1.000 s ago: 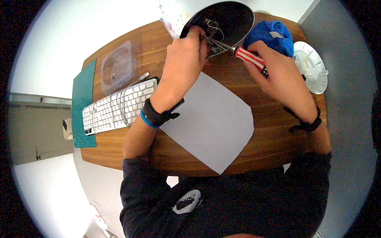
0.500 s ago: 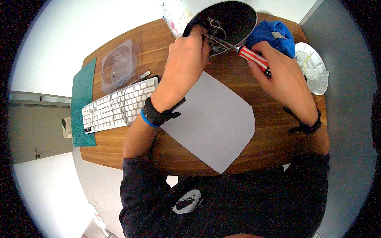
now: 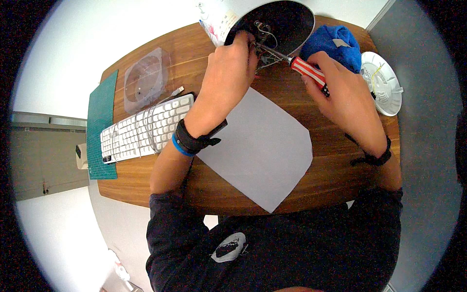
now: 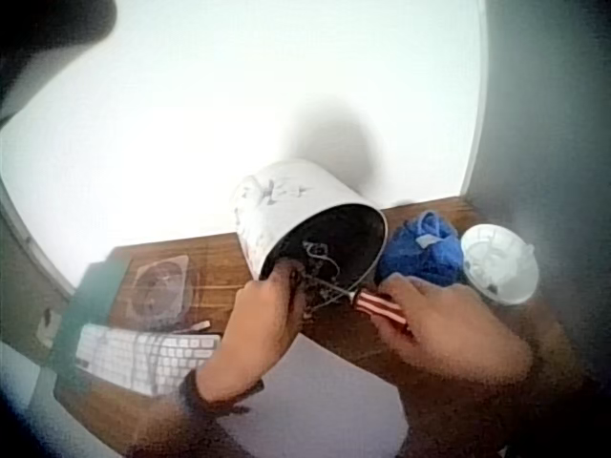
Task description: The person repairs a white dome-shaped electronic device by connecting internal wires and tightening screws with a screwdriver. They then reassemble the device by fitting the cover back on and wipe the exterior with a blue cloth.
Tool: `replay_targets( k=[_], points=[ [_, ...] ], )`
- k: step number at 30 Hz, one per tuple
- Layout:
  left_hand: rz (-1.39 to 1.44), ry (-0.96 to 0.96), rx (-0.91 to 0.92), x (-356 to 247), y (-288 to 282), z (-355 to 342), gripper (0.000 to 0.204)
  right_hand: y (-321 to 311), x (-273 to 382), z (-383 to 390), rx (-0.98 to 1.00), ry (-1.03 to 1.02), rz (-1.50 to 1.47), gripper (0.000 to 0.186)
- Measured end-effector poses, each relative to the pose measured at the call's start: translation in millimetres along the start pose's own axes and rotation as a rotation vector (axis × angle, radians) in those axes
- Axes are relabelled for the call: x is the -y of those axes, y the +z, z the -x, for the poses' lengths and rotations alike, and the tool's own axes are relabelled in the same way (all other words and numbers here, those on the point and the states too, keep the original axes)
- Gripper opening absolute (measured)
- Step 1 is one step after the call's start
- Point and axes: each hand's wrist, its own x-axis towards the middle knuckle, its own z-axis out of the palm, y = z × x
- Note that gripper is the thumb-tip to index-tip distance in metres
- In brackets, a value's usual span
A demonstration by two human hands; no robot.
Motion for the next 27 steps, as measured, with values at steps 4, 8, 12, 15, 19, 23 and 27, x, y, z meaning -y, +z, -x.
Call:
replay_targets(
  k=[4, 8, 12, 15, 19, 23, 27],
  points=[
    [0.006, 0.003, 0.007, -1.2, -0.7, 0.3, 0.024, 0.1, -1.3, 1.0, 0.001, -0.002, 0.004, 0.028],
    [0.002, -0.003, 0.008, -0.5, -0.6, 0.1, 0.024, 1.2, -3.4, 1.3, -0.033, -0.065, 0.026, 0.027],
    [0.004, -0.006, 0.011, -0.4, -0.4, -0.2, 0.023, 0.7, -3.7, 2.3, -0.013, -0.05, 0.013, 0.027],
    [0.01, 0.004, 0.0, 0.2, 0.5, -0.1, 0.023, 0.3, -3.1, 1.9, -0.011, -0.052, 0.006, 0.027],
    [0.003, 0.01, -0.013, -1.0, -0.3, 1.3, 0.024, 1.2, -3.0, 1.8, -0.009, -0.056, 0.01, 0.027],
    [0.004, 0.025, -0.001, -1.2, -1.3, 1.1, 0.025, 4.2, -3.7, 3.9, -0.01, -0.053, 0.063, 0.028],
    [0.009, 0.016, 0.004, -1.5, -0.5, 1.2, 0.025, 3.6, 0.1, 4.8, -0.011, -0.054, 0.112, 0.029]
  ],
)
